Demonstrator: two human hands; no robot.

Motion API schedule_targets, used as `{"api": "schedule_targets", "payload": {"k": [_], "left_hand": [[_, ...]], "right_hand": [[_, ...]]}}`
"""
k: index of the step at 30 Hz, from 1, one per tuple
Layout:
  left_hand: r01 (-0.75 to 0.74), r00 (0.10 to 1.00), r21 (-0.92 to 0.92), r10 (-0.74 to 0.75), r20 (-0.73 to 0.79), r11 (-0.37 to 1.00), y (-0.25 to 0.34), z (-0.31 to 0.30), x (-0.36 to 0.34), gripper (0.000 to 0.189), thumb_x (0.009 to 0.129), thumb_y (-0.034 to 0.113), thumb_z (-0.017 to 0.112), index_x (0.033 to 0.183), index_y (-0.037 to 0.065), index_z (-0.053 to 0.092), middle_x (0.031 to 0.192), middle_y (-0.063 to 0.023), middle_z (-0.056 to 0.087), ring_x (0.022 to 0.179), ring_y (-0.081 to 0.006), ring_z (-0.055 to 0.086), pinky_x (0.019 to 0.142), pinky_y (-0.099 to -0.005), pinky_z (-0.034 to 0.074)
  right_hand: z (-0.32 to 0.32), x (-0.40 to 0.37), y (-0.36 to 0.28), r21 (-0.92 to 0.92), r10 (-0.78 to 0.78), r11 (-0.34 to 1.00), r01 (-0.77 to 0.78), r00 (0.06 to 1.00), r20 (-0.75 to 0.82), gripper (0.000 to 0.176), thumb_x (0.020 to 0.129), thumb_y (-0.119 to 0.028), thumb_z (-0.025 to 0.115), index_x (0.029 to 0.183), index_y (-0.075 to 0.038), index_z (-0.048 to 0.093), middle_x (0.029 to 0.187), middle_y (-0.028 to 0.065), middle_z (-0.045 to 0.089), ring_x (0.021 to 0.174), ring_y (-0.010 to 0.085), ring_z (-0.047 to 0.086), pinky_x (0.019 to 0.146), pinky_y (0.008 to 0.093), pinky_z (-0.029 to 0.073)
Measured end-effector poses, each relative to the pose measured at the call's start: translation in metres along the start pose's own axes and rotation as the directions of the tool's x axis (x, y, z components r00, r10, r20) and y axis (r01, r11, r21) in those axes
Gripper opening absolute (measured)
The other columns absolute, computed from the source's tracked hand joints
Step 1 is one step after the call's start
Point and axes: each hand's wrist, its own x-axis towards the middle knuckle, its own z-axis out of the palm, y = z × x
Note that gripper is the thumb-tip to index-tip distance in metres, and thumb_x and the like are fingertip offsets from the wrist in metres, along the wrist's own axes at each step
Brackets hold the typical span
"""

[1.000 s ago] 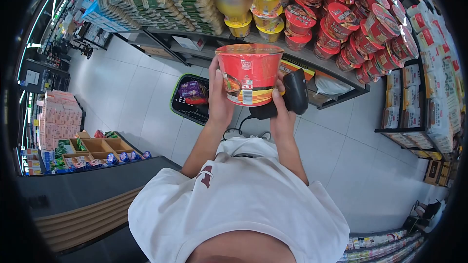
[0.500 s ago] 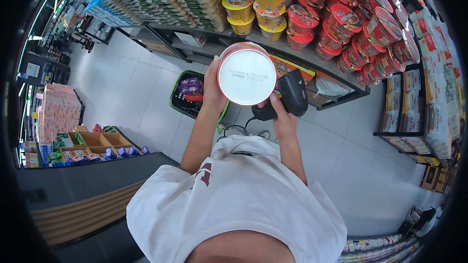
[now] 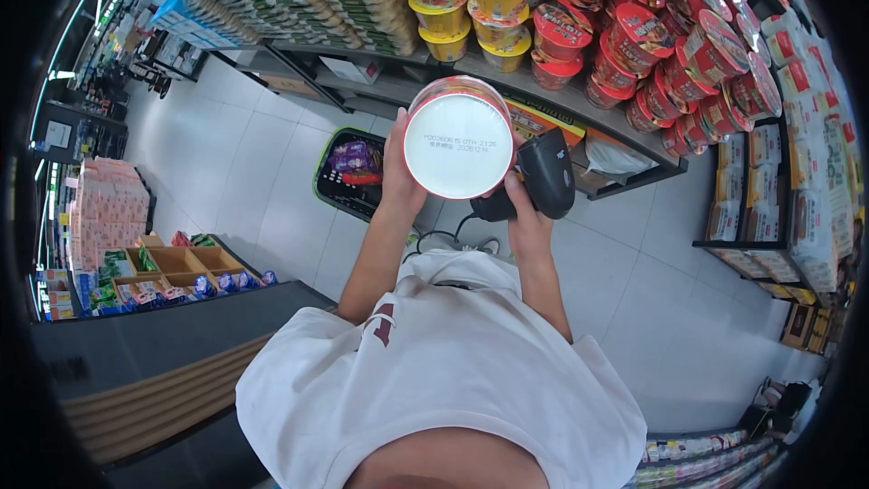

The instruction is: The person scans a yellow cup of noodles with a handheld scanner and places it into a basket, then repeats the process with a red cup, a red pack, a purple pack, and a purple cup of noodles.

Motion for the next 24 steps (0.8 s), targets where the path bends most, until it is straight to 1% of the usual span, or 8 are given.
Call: {"api": "schedule_targets", "payload": {"k": [5, 8, 11, 12, 15, 18, 21, 24], "left_hand": [[0.045, 0.999, -0.011, -0.046, -0.024, 0.999, 0.005, 0.01, -0.001, 0.056, 0.102, 0.05, 0.044, 0.13, 0.002, 0.052, 0.123, -0.0118, 0.063, 0.111, -0.0203, 0.064, 0.094, -0.0359, 0.053], [0.039, 0.999, -0.167, -0.043, -0.017, 0.985, 0.012, 0.013, -0.003, 0.061, 0.102, 0.054, 0.038, 0.132, 0.002, 0.05, 0.129, -0.0134, 0.06, 0.115, -0.0228, 0.062, 0.098, -0.0379, 0.052], [-0.095, 0.982, -0.076, 0.106, 0.155, 0.993, 0.011, 0.012, 0.006, 0.067, 0.102, 0.058, 0.03, 0.134, 0.002, 0.047, 0.138, -0.0162, 0.054, 0.126, -0.026, 0.054, 0.104, -0.0401, 0.047], [-0.364, 0.922, 0.194, 0.323, 0.214, 0.911, 0.012, 0.018, 0.004, 0.072, 0.101, 0.061, 0.027, 0.138, 0.002, 0.045, 0.144, -0.0186, 0.047, 0.135, -0.0275, 0.045, 0.11, -0.0413, 0.041], [-0.097, 0.987, 0.057, 0.089, 0.132, 0.994, 0.01, 0.018, 0.007, 0.074, 0.099, 0.065, 0.031, 0.142, 0.005, 0.043, 0.144, -0.018, 0.047, 0.136, -0.0277, 0.044, 0.11, -0.0427, 0.041], [0.22, 0.958, -0.066, -0.203, 0.201, 0.973, 0.007, 0.008, -0.003, 0.075, 0.098, 0.066, 0.033, 0.14, 0.006, 0.044, 0.142, -0.0165, 0.05, 0.13, -0.0278, 0.051, 0.107, -0.0444, 0.045], [0.336, 0.937, -0.076, -0.325, 0.129, 0.939, -0.001, -0.004, -0.011, 0.076, 0.097, 0.068, 0.034, 0.141, 0.007, 0.045, 0.139, -0.0149, 0.053, 0.123, -0.0272, 0.058, 0.103, -0.045, 0.049], [0.322, 0.941, -0.096, -0.307, 0.142, 0.942, -0.004, -0.004, -0.012, 0.076, 0.096, 0.068, 0.036, 0.14, 0.007, 0.046, 0.136, -0.0148, 0.057, 0.122, -0.027, 0.059, 0.102, -0.045, 0.049]], "right_hand": [[-0.005, 0.005, 0.006, 0.017, 0.055, 0.998, -0.055, 0.999, 0.001, 0.052, 0.094, -0.015, 0.063, 0.141, -0.003, 0.044, 0.134, 0.0092, 0.055, 0.127, 0.0202, 0.051, 0.11, 0.0378, 0.038], [-0.004, 0.003, 0.005, 0.185, 0.227, 0.959, -0.213, 0.972, -0.055, 0.045, 0.094, -0.015, 0.065, 0.135, -0.004, 0.05, 0.13, 0.009, 0.058, 0.116, 0.0169, 0.058, 0.099, 0.035, 0.047], [-0.011, 0.001, 0.015, 0.311, 0.375, 0.889, -0.335, 0.924, -0.078, 0.046, 0.094, -0.019, 0.065, 0.135, -0.004, 0.049, 0.127, 0.0076, 0.059, 0.115, 0.0165, 0.058, 0.097, 0.0337, 0.048], [-0.012, 0.002, 0.017, 0.305, 0.42, 0.871, -0.384, 0.906, -0.059, 0.047, 0.094, -0.02, 0.065, 0.135, -0.004, 0.049, 0.127, 0.0067, 0.059, 0.115, 0.0162, 0.058, 0.099, 0.0338, 0.047], [-0.01, 0.001, 0.02, 0.364, 0.393, 0.867, -0.34, 0.916, -0.082, 0.046, 0.094, -0.018, 0.065, 0.135, -0.005, 0.049, 0.125, 0.0054, 0.06, 0.117, 0.0162, 0.057, 0.101, 0.0346, 0.045], [-0.012, 0.006, 0.021, 0.275, 0.296, 0.928, -0.251, 0.946, -0.136, 0.045, 0.093, -0.015, 0.066, 0.134, -0.005, 0.051, 0.125, 0.0048, 0.06, 0.116, 0.0158, 0.057, 0.101, 0.0339, 0.043], [-0.011, 0.012, 0.015, 0.154, 0.214, 0.97, -0.19, 0.963, -0.161, 0.044, 0.093, -0.016, 0.065, 0.134, -0.005, 0.053, 0.126, 0.0045, 0.061, 0.117, 0.0155, 0.056, 0.102, 0.034, 0.043], [-0.019, 0.013, 0.018, 0.017, 0.151, 0.989, -0.15, 0.977, -0.15, 0.042, 0.094, -0.014, 0.064, 0.133, -0.003, 0.054, 0.125, 0.0056, 0.062, 0.118, 0.0157, 0.057, 0.103, 0.0343, 0.043]]}}
